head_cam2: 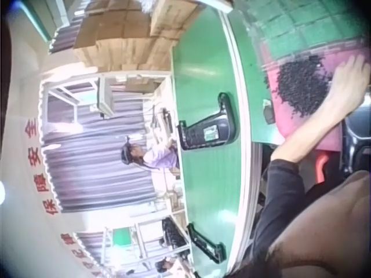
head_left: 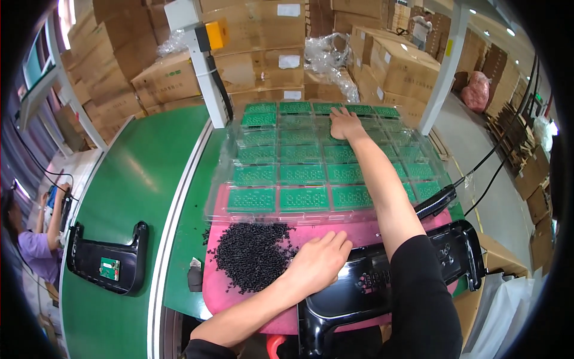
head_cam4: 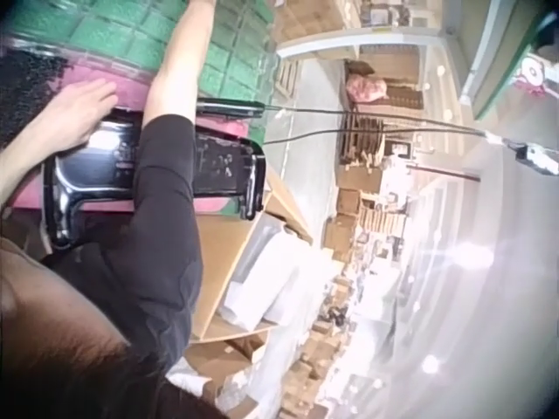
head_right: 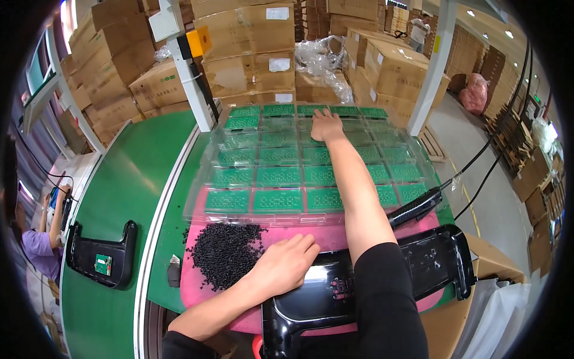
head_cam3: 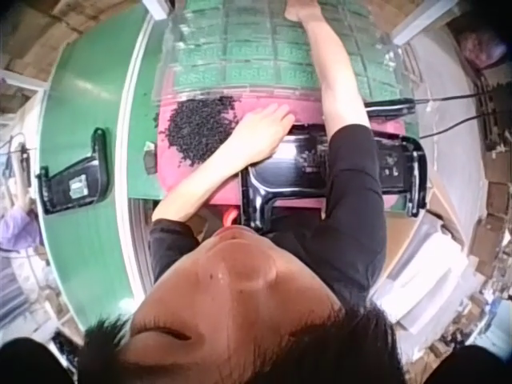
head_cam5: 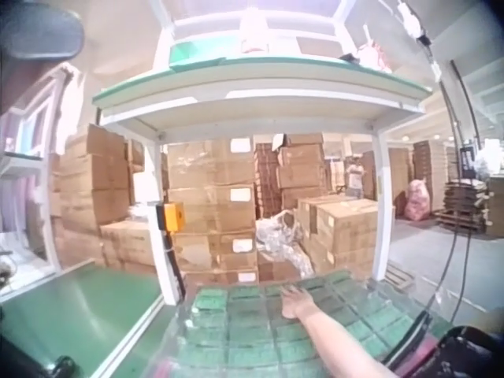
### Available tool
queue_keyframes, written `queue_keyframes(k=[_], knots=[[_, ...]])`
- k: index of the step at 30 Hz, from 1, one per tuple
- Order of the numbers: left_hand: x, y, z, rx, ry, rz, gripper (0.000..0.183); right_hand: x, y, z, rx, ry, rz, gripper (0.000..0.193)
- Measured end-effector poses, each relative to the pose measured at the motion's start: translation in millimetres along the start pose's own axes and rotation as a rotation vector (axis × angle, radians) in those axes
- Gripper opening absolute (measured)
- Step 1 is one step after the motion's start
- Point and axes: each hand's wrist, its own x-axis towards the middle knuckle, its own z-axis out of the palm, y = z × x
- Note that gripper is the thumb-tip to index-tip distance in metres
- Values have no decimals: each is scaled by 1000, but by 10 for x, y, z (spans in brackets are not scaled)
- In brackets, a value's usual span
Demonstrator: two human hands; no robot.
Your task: Assemble circuit boards into plastic housings for electronic displays using an electric screwdriver.
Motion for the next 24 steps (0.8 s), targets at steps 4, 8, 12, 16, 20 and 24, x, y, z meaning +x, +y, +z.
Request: queue_keyframes(k=[4,8,12,16,20,24], knots=[[-31,8,2,-18,7,-10,28,10,56,54,129,-22,28,55],[-22,26,-23,-31,-15,-26,28,-57,26,-16,161,0,39,54],[-7,47,-37,-13,-50,-33,30,-164,-204,-81,158,85,75,54],[36,25,-29,-52,-75,-41,22,-39,-82,119,10,245,-3,54],[47,4,-50,-109,-117,-109,16,-275,-91,-147,-147,217,-97,61],[58,27,-88,-98,-120,-120,16,-773,-23,-388,172,585,-344,64]])
